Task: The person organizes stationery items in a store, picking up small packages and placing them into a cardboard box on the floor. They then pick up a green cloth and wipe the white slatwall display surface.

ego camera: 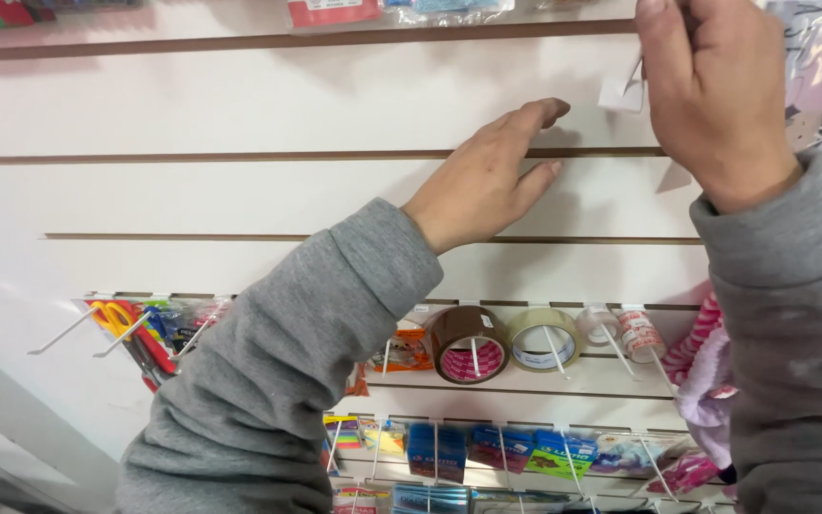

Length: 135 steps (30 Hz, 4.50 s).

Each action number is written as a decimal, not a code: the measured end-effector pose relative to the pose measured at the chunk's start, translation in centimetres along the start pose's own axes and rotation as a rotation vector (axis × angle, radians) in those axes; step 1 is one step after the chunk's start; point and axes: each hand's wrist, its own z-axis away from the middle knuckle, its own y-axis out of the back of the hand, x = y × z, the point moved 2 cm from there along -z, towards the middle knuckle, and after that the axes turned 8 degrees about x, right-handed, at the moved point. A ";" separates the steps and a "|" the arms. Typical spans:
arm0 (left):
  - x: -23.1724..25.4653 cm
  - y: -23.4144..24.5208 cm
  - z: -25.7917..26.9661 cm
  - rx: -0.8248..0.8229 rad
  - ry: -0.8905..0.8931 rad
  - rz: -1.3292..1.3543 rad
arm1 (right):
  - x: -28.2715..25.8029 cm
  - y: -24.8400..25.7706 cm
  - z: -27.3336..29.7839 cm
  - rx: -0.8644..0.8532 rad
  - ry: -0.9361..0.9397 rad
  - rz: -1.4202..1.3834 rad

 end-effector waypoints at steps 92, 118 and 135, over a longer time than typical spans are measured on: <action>36.4 54.7 85.6 1.143 1.633 -0.339 | -95.1 -39.8 28.6 -1.868 -0.157 -1.853; 29.3 74.8 97.4 1.244 1.539 -0.255 | -112.0 -54.4 28.7 -1.981 -0.393 -1.827; 19.6 81.6 99.7 1.038 1.647 -0.235 | -118.3 -70.4 29.4 -1.654 -1.126 -1.660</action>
